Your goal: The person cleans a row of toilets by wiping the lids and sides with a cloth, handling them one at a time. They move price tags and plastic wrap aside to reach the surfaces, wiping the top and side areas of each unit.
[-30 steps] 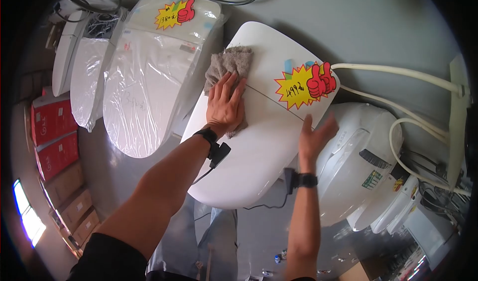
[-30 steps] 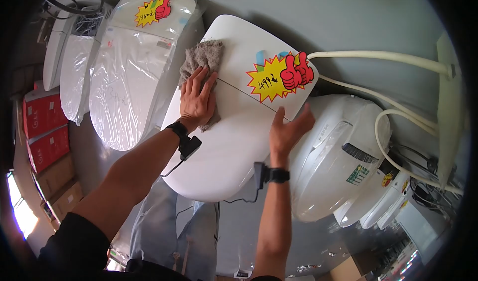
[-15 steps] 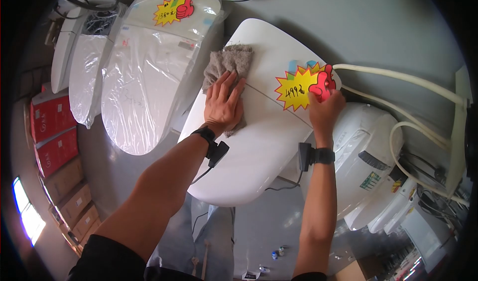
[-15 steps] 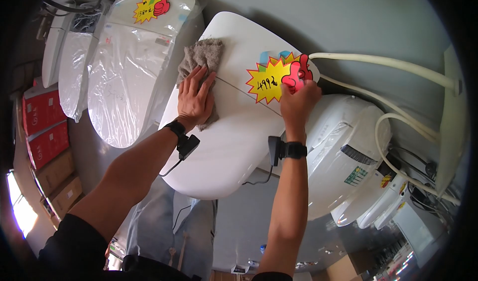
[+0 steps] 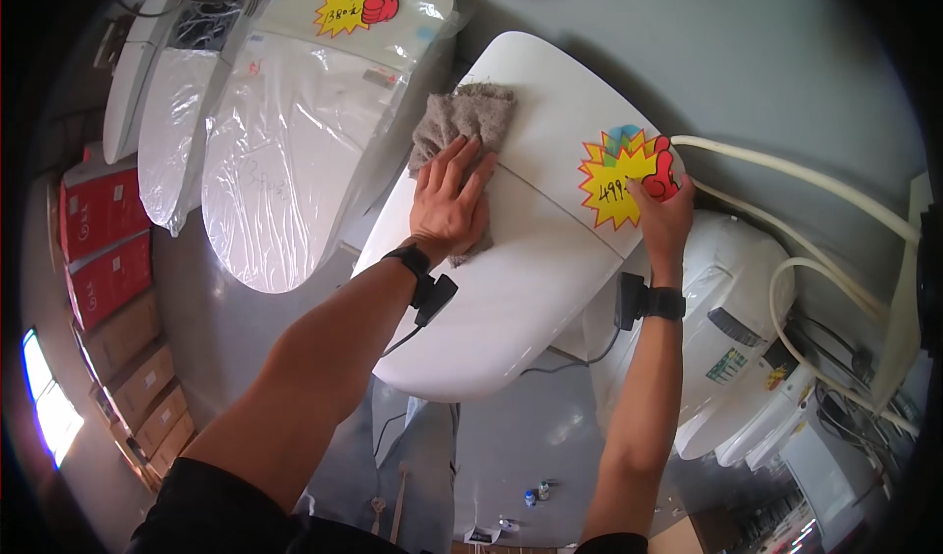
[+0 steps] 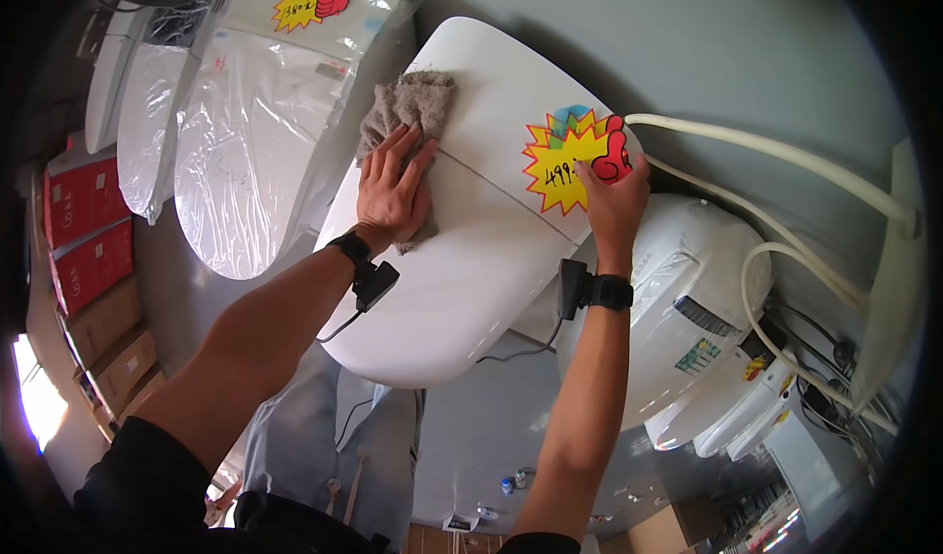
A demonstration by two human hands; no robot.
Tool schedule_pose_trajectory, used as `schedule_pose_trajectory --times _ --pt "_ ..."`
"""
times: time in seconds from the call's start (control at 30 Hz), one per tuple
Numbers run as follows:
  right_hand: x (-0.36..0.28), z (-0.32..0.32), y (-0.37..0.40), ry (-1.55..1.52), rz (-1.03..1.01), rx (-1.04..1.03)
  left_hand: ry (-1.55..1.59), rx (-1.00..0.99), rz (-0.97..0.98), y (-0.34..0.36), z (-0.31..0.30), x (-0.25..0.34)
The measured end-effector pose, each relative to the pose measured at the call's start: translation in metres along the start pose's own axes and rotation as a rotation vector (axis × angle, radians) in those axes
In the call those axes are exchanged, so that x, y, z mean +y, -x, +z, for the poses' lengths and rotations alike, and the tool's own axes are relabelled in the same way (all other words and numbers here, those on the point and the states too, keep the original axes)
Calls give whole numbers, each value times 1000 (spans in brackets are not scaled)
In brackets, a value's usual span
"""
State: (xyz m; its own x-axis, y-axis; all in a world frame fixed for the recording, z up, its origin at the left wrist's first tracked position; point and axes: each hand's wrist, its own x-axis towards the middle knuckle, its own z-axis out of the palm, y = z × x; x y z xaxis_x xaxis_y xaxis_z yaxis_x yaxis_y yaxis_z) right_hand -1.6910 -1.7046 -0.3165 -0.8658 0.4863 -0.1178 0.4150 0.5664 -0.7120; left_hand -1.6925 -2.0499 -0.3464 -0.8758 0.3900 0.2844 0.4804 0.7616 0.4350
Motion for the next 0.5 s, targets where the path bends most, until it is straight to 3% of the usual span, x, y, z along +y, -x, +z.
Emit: schedule_pose_trajectory --times 0.07,0.17,0.27,0.33,0.43,0.5 --pt "-10 1 4 143 -66 -23 3 -3 -3 0 0 0" --pt "-10 6 8 353 15 59 -1 -8 -9 0 1 0" --pt "-9 4 8 197 -57 147 -4 -16 -9 1 1 -1" --pt "-19 -9 16 -13 117 -19 -2 -19 -10 0 1 -1" --pt "-8 -7 21 -67 33 10 -6 -13 -6 1 2 0" --pt "-5 -7 25 -120 79 6 -8 -8 -2 1 2 0"
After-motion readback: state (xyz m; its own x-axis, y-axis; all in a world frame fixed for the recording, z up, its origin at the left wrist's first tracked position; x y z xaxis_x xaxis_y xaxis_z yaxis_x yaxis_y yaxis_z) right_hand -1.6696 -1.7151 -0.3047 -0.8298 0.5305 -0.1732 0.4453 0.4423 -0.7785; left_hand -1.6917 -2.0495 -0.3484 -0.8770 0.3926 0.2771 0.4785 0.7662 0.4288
